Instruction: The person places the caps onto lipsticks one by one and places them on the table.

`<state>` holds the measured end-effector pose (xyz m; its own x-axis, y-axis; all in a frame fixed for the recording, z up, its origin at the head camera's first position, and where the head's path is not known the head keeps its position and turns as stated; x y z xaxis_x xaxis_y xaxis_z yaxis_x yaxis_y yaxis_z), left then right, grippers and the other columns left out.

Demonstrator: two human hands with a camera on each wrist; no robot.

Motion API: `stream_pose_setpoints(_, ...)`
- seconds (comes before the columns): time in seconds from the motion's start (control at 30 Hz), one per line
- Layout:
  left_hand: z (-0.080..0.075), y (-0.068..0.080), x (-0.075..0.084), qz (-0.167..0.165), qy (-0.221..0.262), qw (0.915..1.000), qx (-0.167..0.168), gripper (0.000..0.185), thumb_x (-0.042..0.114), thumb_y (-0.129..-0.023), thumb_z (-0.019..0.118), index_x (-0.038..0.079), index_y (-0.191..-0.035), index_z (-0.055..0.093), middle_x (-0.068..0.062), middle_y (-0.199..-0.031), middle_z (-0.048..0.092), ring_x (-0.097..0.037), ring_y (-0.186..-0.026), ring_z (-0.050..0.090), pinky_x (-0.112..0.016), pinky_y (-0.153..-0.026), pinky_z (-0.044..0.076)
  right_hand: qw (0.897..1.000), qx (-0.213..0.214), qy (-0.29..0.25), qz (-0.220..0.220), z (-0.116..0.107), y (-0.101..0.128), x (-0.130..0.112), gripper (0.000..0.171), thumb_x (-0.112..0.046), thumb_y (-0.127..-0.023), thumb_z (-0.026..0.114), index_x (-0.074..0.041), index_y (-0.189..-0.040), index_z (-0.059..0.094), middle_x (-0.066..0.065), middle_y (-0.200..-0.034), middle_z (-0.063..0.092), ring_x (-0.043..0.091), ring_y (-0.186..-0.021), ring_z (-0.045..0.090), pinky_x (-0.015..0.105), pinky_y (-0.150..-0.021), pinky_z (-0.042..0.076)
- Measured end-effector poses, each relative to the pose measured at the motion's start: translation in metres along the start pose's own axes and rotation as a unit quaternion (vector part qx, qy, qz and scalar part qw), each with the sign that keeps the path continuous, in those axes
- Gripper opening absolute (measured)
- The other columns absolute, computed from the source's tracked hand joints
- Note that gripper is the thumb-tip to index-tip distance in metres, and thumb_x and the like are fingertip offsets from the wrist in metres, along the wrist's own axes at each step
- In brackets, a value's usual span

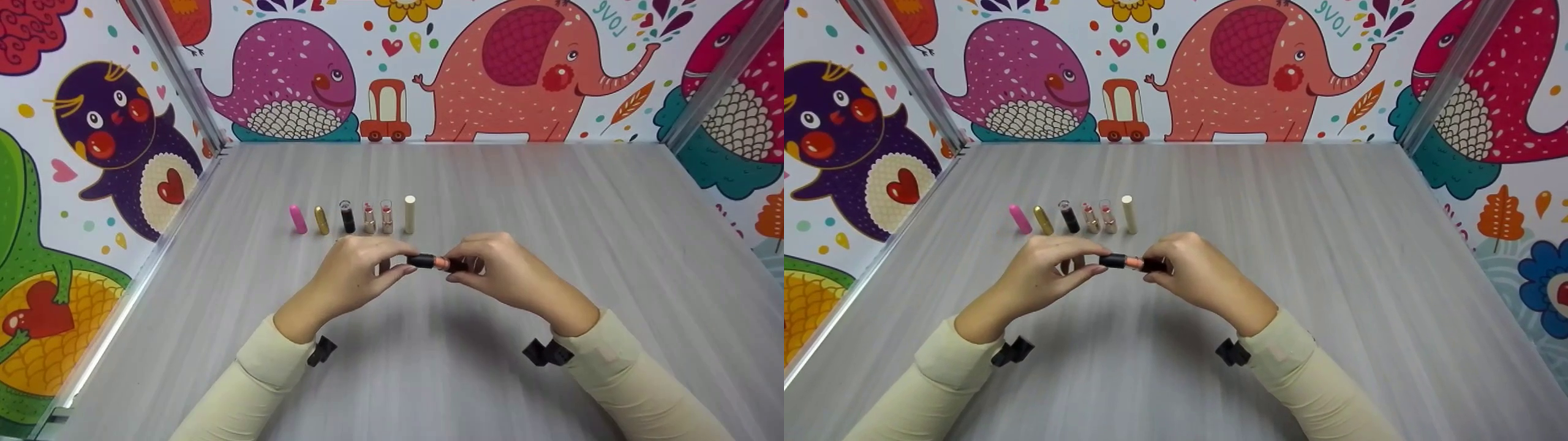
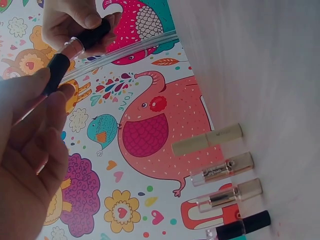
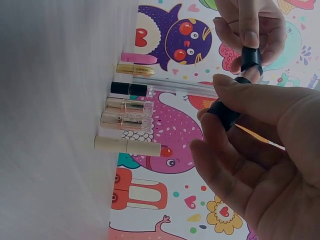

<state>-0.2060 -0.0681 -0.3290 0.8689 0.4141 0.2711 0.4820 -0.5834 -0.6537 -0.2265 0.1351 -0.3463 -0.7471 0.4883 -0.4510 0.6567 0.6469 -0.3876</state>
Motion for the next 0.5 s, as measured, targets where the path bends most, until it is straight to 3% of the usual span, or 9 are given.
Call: stream_pose_setpoints(0.5,0.004,0.0,-0.0001,0.004,-0.004,1.0,-0.006,0.018,0.019,-0.095,0.084,0.007,-0.108,0.082,-0.002,-0.095,0.081,-0.015,-0.065,0.067,-0.026,-0.059,0.052,1.0,0.014,0.003,-0.007,-0.0019,0.0004,-0.0042,0.023,-0.004,-0.083,0.092,-0.012,-0.104,0.084,-0.004,-0.09,0.073,0.008,-0.073,0.063,0.026,-0.064,0.057)
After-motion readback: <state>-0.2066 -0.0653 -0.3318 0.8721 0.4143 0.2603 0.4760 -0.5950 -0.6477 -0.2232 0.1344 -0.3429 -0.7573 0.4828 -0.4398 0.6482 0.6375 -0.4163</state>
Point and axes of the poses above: each hand's wrist, its own y-axis away from the middle knuckle, its own z-axis out of the palm, x = y × z, the point moved 6 cm from there along -y, towards the middle knuckle
